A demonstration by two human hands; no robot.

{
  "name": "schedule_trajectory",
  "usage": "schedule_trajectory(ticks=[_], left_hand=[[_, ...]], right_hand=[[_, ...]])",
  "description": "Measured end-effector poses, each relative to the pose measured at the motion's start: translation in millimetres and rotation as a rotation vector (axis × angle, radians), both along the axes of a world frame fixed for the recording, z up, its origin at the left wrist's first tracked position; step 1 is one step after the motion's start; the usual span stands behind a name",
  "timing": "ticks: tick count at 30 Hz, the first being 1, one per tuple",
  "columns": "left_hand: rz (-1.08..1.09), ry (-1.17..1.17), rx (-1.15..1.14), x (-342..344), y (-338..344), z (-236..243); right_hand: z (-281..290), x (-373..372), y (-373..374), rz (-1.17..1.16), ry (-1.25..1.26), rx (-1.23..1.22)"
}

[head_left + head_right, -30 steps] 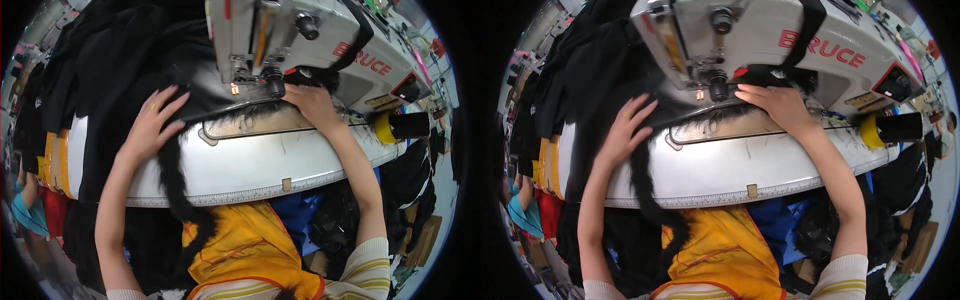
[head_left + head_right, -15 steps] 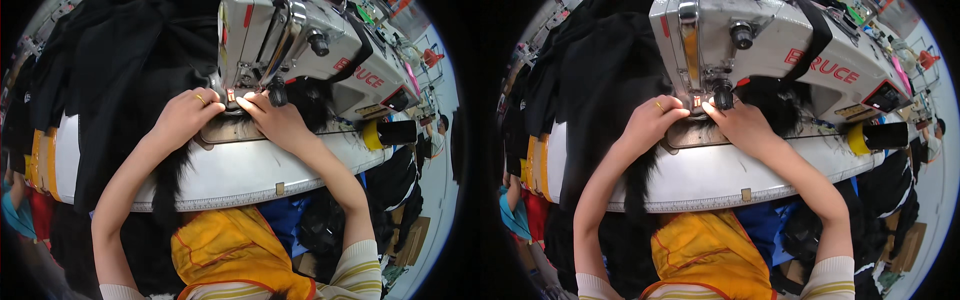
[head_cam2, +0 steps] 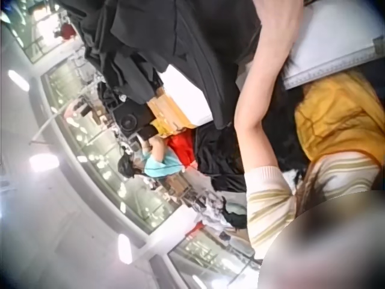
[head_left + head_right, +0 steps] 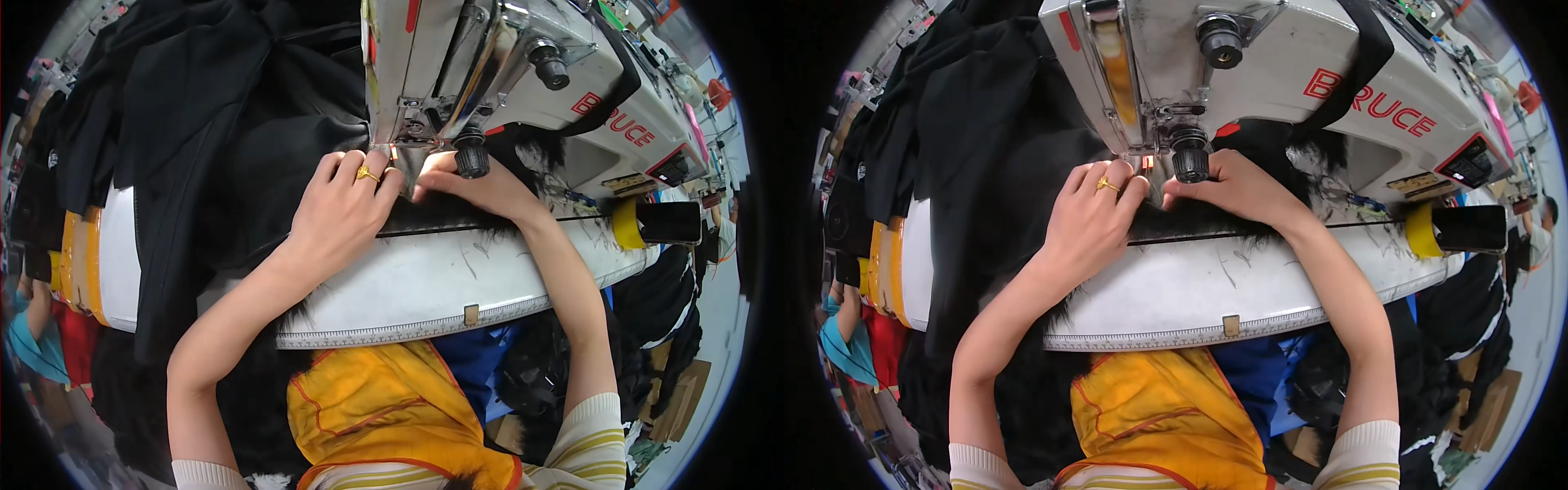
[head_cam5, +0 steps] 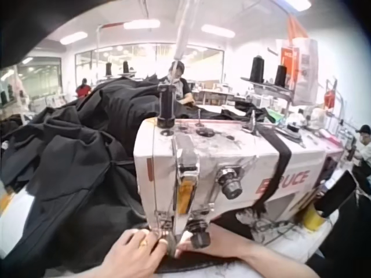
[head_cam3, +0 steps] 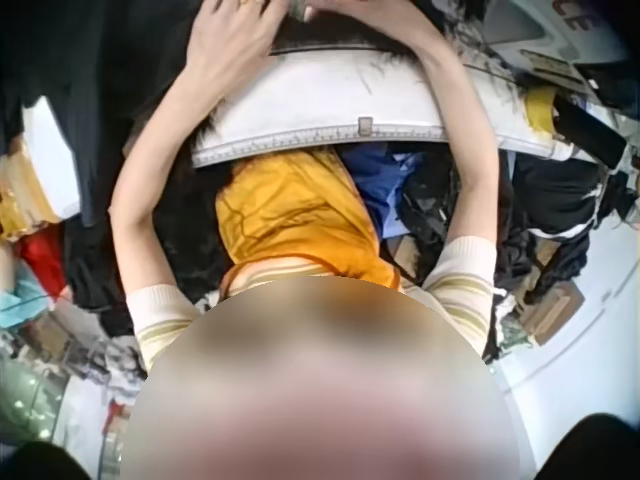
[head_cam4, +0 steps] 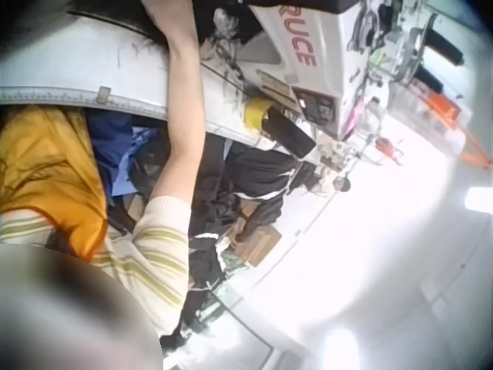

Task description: Sewing black fur trim onto the edges of a black garment using an industrial sewing machine.

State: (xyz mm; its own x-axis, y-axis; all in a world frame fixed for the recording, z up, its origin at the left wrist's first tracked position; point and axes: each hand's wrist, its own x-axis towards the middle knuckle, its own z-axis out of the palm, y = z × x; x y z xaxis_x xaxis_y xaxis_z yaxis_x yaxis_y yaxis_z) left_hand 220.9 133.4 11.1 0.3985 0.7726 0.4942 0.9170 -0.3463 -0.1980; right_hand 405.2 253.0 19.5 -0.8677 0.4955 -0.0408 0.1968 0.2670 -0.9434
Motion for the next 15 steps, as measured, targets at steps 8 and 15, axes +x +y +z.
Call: schedule_trajectory(ticks=[8,15], left_hand=[[-0.148,-0.24,-0.214,-13,-12,4],[-0.174,-0.543,-0.294,-20,-34,3]], right_hand=[[-5,7,-12,-0.017,-0.083,0.767],[-11,17,-20,0.122,-0.046,1.466]])
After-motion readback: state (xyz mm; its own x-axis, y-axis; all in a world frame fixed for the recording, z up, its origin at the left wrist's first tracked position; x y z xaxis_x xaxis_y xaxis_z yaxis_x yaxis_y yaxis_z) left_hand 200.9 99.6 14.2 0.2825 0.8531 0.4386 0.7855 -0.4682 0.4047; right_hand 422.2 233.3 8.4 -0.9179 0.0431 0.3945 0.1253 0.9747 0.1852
